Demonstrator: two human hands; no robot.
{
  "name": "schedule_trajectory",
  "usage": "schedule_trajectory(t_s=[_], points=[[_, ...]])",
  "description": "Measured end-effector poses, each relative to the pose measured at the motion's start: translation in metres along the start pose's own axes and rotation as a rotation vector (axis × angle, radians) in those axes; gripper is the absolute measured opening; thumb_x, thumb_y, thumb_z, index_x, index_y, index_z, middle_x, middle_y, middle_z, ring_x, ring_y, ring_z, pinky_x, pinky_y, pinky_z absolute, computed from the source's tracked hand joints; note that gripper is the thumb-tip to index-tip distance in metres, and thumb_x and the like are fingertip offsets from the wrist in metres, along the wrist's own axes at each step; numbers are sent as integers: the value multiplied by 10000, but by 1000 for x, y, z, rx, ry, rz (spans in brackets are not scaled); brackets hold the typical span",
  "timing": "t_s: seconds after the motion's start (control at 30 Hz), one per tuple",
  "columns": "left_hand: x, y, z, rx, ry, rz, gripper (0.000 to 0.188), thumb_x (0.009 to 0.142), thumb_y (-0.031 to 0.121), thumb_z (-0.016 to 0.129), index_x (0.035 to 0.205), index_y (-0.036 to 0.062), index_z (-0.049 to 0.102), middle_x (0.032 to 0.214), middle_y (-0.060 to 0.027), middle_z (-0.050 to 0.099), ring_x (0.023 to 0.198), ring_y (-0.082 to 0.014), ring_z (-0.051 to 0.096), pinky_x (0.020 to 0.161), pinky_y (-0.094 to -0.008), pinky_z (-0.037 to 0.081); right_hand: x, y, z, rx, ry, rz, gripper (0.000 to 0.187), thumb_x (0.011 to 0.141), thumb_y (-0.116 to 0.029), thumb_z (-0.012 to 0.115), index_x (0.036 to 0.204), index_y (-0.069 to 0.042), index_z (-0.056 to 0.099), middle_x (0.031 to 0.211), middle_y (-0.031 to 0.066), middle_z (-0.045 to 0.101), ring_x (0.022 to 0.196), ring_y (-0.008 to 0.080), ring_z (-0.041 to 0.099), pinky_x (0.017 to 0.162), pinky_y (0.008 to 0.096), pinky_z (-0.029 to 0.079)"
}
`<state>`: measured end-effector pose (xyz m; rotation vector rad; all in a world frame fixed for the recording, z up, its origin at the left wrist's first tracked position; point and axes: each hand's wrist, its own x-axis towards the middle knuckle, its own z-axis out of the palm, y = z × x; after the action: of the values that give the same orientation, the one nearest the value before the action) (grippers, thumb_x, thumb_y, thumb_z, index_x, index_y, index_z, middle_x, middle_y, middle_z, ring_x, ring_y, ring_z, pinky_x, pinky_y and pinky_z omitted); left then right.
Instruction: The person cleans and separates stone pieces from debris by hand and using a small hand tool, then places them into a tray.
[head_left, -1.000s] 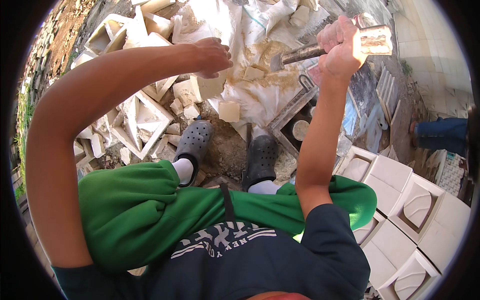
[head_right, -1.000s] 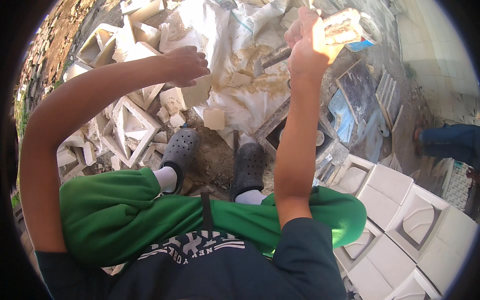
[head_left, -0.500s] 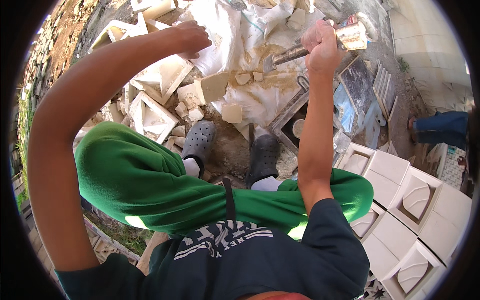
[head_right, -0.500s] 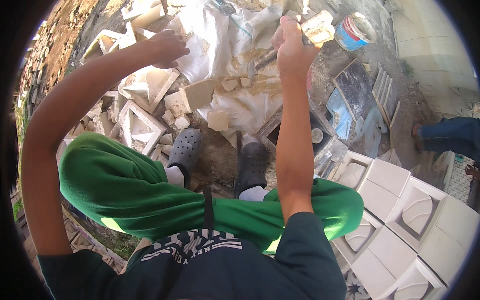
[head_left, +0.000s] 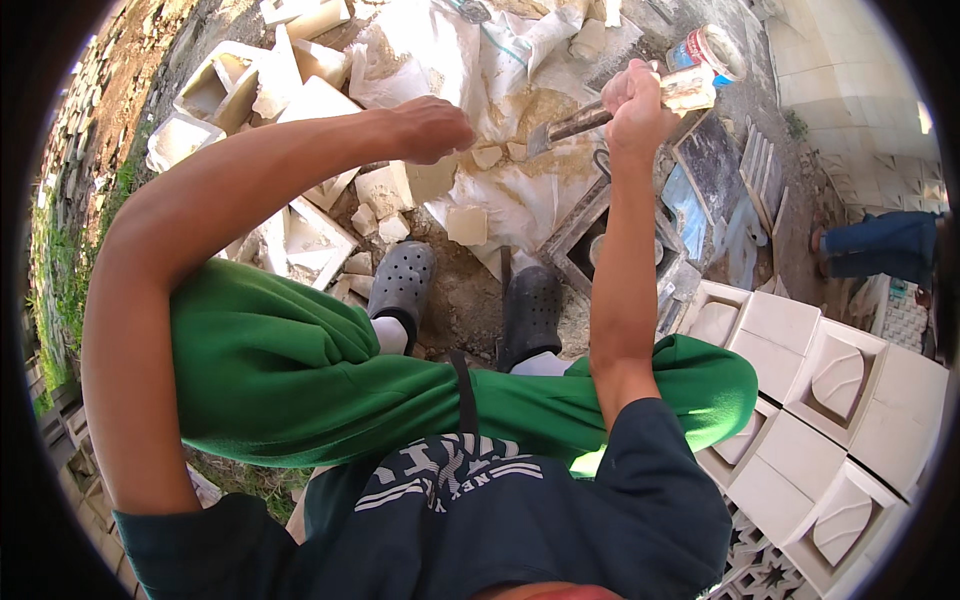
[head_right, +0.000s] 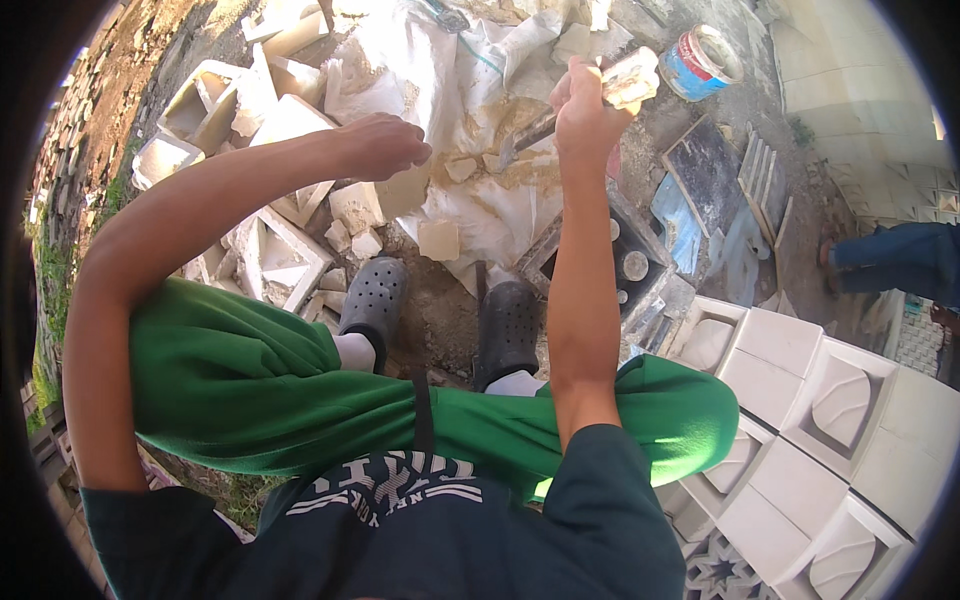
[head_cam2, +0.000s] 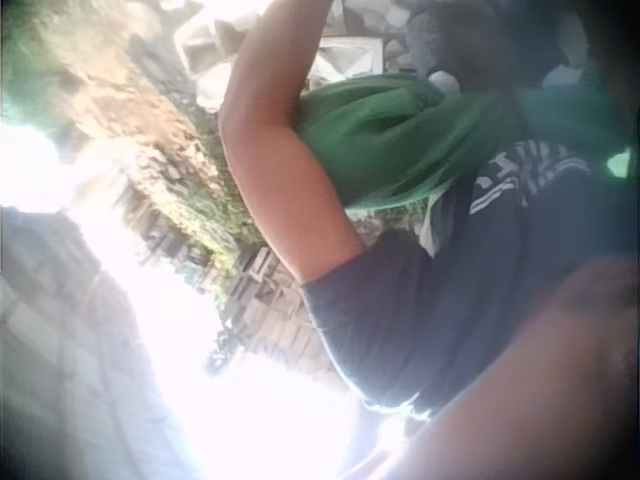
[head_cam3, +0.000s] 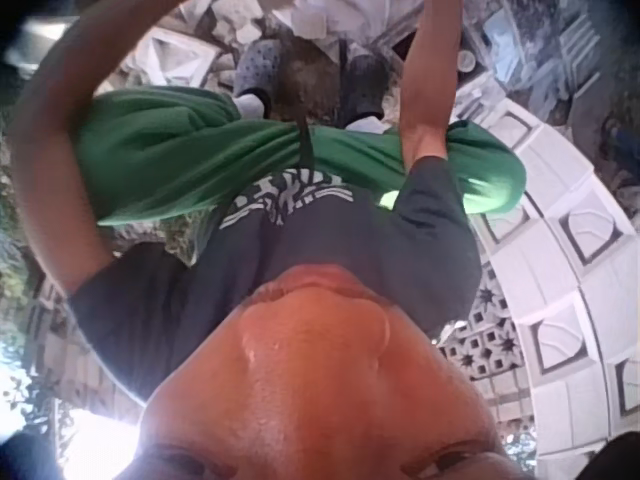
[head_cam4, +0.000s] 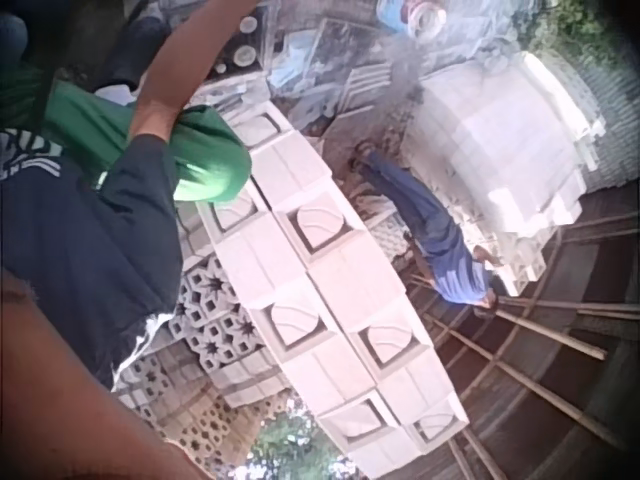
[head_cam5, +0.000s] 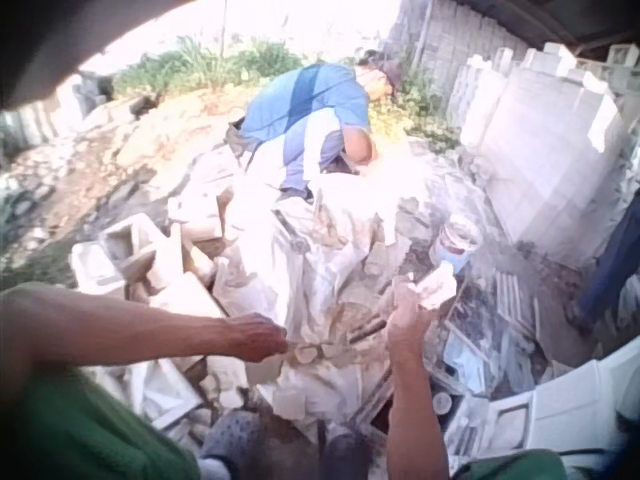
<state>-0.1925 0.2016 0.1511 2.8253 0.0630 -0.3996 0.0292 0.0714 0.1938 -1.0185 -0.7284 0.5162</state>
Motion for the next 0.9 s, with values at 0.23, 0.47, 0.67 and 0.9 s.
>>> schedule_trajectory(t_s=[0.23,0.47,0.67,0.9], points=[[8,27,-49,79,3,74,107,742,-26,605,805,38,662,836,-143,669,868,-327,656,746,-438,516,-1,56,3,-153,111,-46,246,841,-68,570,626,-83,452,526,-15,448,467,85,420,456,258,328],[13,9,-20,231,-194,-74,153,841,173,638,936,53,641,908,-121,683,934,-307,655,793,-444,512,1,47,15,-21,163,33,219,838,5,542,696,-102,414,509,-40,352,396,77,325,391,270,266],[-10,-1,-4,188,-508,-143,259,828,260,686,1043,115,677,982,-105,692,986,-287,652,816,-430,512,7,-27,31,123,93,-4,113,835,-29,559,766,-59,474,548,-8,456,417,86,418,421,239,327],[12,-7,0,209,-428,-118,268,843,294,671,1019,92,676,953,-113,695,975,-295,655,821,-425,511,-6,80,-5,-92,192,-75,129,822,-16,546,739,-71,463,532,-12,436,408,82,388,409,252,309]])
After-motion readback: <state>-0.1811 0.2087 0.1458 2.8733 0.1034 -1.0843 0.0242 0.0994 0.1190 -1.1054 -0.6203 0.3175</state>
